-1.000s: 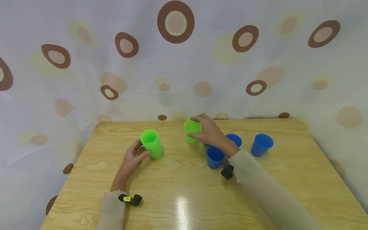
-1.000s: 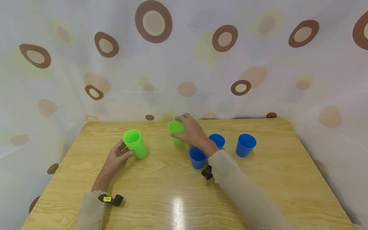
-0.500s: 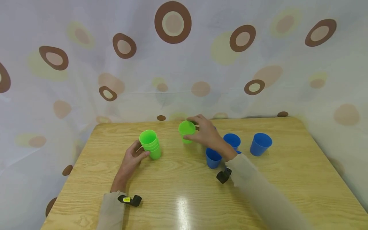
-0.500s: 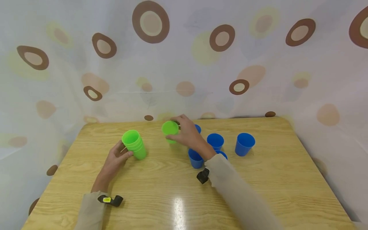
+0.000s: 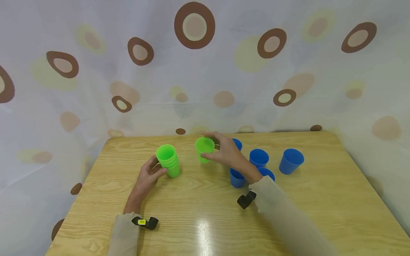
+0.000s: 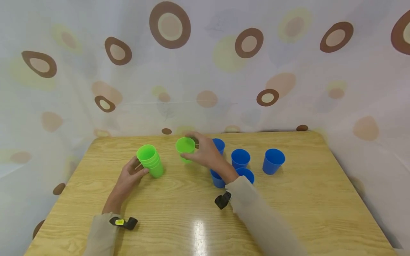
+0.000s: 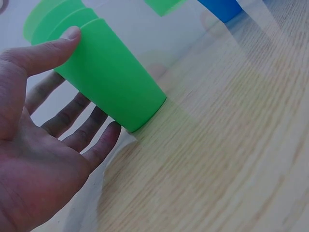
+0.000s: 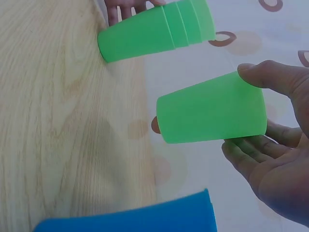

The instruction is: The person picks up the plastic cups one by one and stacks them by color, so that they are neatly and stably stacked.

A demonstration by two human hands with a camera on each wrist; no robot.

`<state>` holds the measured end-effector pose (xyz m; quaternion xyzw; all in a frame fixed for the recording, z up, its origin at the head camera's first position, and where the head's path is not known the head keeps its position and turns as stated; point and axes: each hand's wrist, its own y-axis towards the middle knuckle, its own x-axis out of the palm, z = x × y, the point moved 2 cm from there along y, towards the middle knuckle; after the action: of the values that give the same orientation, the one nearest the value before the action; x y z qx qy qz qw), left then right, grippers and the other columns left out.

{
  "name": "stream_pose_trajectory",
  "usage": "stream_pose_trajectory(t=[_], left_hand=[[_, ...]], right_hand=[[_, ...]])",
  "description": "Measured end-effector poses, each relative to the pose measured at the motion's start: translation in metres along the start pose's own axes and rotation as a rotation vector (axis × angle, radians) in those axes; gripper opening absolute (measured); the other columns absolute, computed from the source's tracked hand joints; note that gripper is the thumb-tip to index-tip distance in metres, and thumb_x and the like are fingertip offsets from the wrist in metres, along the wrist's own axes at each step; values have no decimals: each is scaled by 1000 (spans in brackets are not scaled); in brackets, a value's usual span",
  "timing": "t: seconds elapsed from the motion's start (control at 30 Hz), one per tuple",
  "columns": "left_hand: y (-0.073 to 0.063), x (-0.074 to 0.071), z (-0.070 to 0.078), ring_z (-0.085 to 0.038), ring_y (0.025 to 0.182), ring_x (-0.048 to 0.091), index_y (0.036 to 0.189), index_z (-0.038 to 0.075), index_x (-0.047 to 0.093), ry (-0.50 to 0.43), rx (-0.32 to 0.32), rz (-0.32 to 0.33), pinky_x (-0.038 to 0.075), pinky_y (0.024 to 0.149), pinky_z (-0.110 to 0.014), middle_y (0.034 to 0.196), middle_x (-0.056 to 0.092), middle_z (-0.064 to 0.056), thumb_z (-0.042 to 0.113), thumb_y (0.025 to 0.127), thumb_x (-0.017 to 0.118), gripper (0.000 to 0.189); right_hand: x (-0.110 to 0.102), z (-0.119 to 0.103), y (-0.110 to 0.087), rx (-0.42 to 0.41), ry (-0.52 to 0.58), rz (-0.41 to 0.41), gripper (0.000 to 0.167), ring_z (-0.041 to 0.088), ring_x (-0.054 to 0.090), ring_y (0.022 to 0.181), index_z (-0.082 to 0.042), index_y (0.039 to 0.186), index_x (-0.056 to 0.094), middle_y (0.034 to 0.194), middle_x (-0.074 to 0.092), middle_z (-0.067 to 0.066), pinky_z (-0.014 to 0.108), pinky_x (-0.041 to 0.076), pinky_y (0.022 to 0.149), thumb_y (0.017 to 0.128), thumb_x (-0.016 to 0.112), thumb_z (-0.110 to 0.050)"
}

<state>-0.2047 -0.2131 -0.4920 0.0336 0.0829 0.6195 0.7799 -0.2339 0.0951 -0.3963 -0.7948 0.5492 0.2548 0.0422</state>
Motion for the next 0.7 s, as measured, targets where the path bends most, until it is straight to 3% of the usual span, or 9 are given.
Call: stream_pose_trajectory(t=[0.2, 0.7], left_hand=[[0, 0, 0, -36, 141, 43, 158, 4, 34, -4, -4, -4, 46, 106, -23, 158, 39, -18, 4, 99, 68, 68], [0, -1, 0, -42, 141, 42, 156, 2, 36, 0, -17, 6, 46, 106, -23, 157, 39, -22, 3, 98, 67, 66]], right_hand=[[7, -6, -1, 25, 2, 15, 70, 36, 57, 129, 1, 145, 52, 144, 55, 19, 41, 50, 107, 85, 85, -12], [17, -16, 0, -35, 91, 77, 69, 31, 57, 131, 0, 142, 55, 140, 59, 16, 38, 49, 107, 82, 88, -11]])
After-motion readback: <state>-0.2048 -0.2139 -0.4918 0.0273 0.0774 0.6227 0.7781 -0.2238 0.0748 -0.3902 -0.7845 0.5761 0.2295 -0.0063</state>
